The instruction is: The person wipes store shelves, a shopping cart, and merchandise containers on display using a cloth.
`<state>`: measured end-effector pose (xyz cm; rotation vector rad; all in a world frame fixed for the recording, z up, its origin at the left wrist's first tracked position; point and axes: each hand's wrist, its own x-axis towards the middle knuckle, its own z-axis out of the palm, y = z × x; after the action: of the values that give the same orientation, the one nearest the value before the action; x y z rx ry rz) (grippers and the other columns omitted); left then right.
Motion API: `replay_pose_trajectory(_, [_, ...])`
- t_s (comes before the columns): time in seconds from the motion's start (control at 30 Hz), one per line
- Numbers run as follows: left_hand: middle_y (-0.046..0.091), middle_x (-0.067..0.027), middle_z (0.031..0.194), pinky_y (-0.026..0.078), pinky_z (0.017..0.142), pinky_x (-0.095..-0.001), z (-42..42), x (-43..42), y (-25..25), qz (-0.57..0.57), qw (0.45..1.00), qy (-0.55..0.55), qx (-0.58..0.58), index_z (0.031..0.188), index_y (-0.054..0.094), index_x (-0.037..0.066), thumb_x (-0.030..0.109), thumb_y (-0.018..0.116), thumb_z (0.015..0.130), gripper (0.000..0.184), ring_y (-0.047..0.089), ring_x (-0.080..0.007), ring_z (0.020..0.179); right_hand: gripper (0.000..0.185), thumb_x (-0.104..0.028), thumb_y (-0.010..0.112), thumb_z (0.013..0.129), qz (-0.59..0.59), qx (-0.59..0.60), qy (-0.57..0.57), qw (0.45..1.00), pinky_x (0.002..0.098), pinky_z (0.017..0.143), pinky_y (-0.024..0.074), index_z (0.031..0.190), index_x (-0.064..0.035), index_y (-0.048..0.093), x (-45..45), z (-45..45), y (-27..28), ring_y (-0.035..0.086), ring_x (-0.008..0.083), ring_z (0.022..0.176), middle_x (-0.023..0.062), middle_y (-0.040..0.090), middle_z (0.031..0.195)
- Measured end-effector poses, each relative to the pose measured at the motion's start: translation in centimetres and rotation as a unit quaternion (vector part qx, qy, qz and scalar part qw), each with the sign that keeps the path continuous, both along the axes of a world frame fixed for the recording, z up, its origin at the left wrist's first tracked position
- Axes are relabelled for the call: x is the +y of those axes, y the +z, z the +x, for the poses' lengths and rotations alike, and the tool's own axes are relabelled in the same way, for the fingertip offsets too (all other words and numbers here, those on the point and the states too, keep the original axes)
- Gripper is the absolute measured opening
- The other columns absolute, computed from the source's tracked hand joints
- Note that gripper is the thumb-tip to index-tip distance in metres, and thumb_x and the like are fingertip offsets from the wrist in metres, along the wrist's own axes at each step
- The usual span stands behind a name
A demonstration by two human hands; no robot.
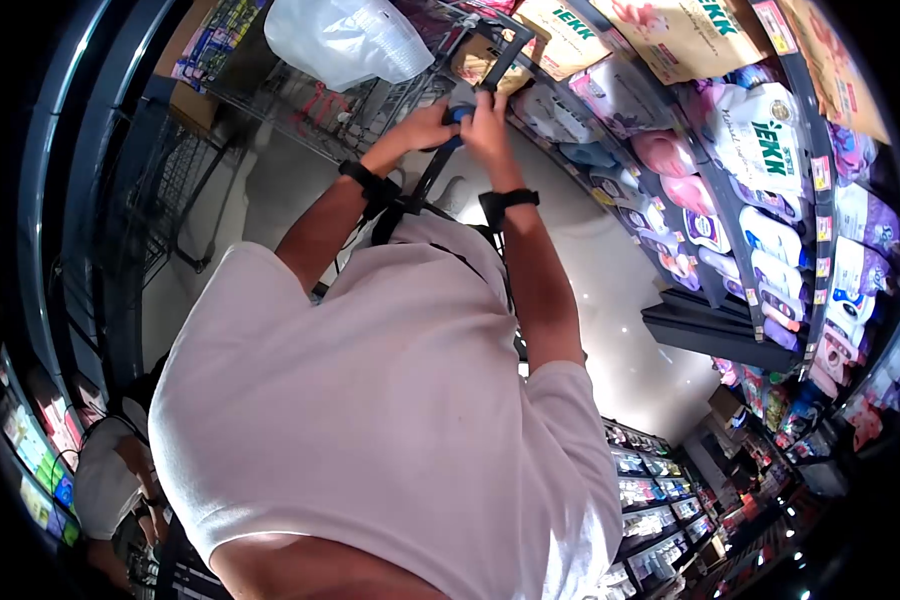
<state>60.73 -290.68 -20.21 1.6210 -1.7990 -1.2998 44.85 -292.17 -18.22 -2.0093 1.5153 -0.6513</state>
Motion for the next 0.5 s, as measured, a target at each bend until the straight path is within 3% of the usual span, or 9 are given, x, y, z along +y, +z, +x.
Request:
replay_pose_trajectory(0.07, [0.066, -0.0247, 0.103, 0.050, 0.081, -0.0409, 0.7, 0.8, -0.7, -0.003, 1.000, -0.025, 0.009, 0.130, 0.047, -0.001, 0.040, 0.065, 0.080, 0.067, 0.066, -0.0350, 0.092, 0.045, -0.009, 0.059, 0.080, -0.031, 0.002, 0.048, 0.998, 0.0502, 0.095, 0.0431, 0.122, -0.0017, 0.045, 2.7, -0.3, -0.1, 0.051, 0.0516, 0.106, 0.0292, 0.034, 0.132])
replay_pose_trajectory(0.13, [0.069, -0.0187, 0.102, 0.052, 0.079, -0.0400, 1.9, 2.4, 1.4, 0.137, 0.981, -0.138, 0.015, 0.109, 0.063, 0.002, 0.041, 0.064, 0.076, 0.051, 0.067, -0.0329, 0.091, 0.042, -0.010, 0.063, 0.078, 0.075, -0.008, 0.087, 0.993, 0.0484, 0.099, 0.0393, 0.117, -0.0011, 0.049, 4.8, -0.8, 1.7, 0.047, 0.0483, 0.111, 0.0277, 0.042, 0.122])
replay_pose_trajectory(0.2, [0.071, -0.0140, 0.098, 0.052, 0.075, -0.0363, 2.8, 3.8, 0.1, 0.227, 0.931, -0.264, -0.112, 0.098, 0.070, 0.004, 0.043, 0.065, 0.075, 0.045, 0.068, -0.0266, 0.087, 0.036, -0.009, 0.065, 0.075, 0.150, 0.064, 0.182, 0.970, 0.0466, 0.096, 0.0405, 0.109, -0.0015, 0.053, 6.0, -1.4, 1.8, 0.049, 0.0457, 0.106, 0.0252, 0.047, 0.117])
replay_pose_trajectory(0.23, [0.071, -0.0141, 0.095, 0.052, 0.075, -0.0365, 2.7, 4.2, 1.0, 0.236, 0.914, -0.290, -0.155, 0.094, 0.071, 0.004, 0.043, 0.065, 0.074, 0.045, 0.068, -0.0267, 0.087, 0.032, -0.008, 0.065, 0.073, 0.095, -0.023, 0.277, 0.956, 0.0449, 0.094, 0.0408, 0.103, -0.0014, 0.056, 6.6, -2.3, -1.3, 0.049, 0.0418, 0.105, 0.0228, 0.050, 0.112])
replay_pose_trajectory(0.27, [0.071, -0.0142, 0.093, 0.052, 0.074, -0.0366, 2.4, 4.8, 2.4, 0.245, 0.895, -0.316, -0.200, 0.091, 0.071, 0.004, 0.044, 0.066, 0.073, 0.044, 0.068, -0.0269, 0.087, 0.035, -0.009, 0.065, 0.074, 0.132, -0.030, 0.272, 0.953, 0.0459, 0.090, 0.0453, 0.106, -0.0015, 0.053, 7.4, -2.3, -0.5, 0.051, 0.0438, 0.107, 0.0260, 0.047, 0.114])
replay_pose_trajectory(0.3, [0.069, -0.0185, 0.090, 0.051, 0.073, -0.0404, 2.0, 5.3, 3.8, 0.210, 0.906, -0.289, -0.228, 0.094, 0.070, 0.002, 0.042, 0.067, 0.074, 0.046, 0.067, -0.0331, 0.084, 0.033, -0.009, 0.065, 0.075, 0.145, -0.054, 0.288, 0.945, 0.0456, 0.089, 0.0453, 0.105, -0.0016, 0.053, 7.2, -2.3, 0.3, 0.050, 0.0435, 0.107, 0.0255, 0.046, 0.112])
replay_pose_trajectory(0.33, [0.069, -0.0185, 0.090, 0.051, 0.073, -0.0404, 1.7, 5.1, 4.0, 0.204, 0.903, -0.294, -0.235, 0.094, 0.070, 0.002, 0.042, 0.067, 0.074, 0.046, 0.067, -0.0331, 0.084, 0.031, -0.008, 0.064, 0.075, 0.156, -0.079, 0.305, 0.936, 0.0453, 0.088, 0.0454, 0.103, -0.0017, 0.053, 6.8, -2.5, 0.8, 0.050, 0.0432, 0.107, 0.0251, 0.046, 0.111])
replay_pose_trajectory(0.43, [0.066, -0.0228, 0.102, 0.050, 0.082, -0.0468, 0.0, 5.4, 3.0, 0.092, 0.973, -0.095, -0.189, 0.109, 0.060, 0.003, 0.034, 0.071, 0.073, 0.049, 0.062, -0.0411, 0.098, 0.033, -0.007, 0.059, 0.078, 0.124, -0.056, 0.228, 0.964, 0.0475, 0.086, 0.0466, 0.107, 0.0045, 0.049, 5.0, -2.7, 1.7, 0.051, 0.0456, 0.102, 0.0261, 0.045, 0.109])
replay_pose_trajectory(0.5, [0.065, -0.0228, 0.106, 0.050, 0.084, -0.0472, -0.9, 5.2, 3.0, 0.068, 0.970, -0.087, -0.216, 0.109, 0.059, 0.001, 0.033, 0.071, 0.073, 0.050, 0.061, -0.0398, 0.101, 0.038, -0.006, 0.056, 0.079, 0.075, -0.059, 0.239, 0.966, 0.0477, 0.088, 0.0467, 0.112, 0.0077, 0.047, 5.3, -2.8, 1.2, 0.051, 0.0468, 0.104, 0.0291, 0.044, 0.115])
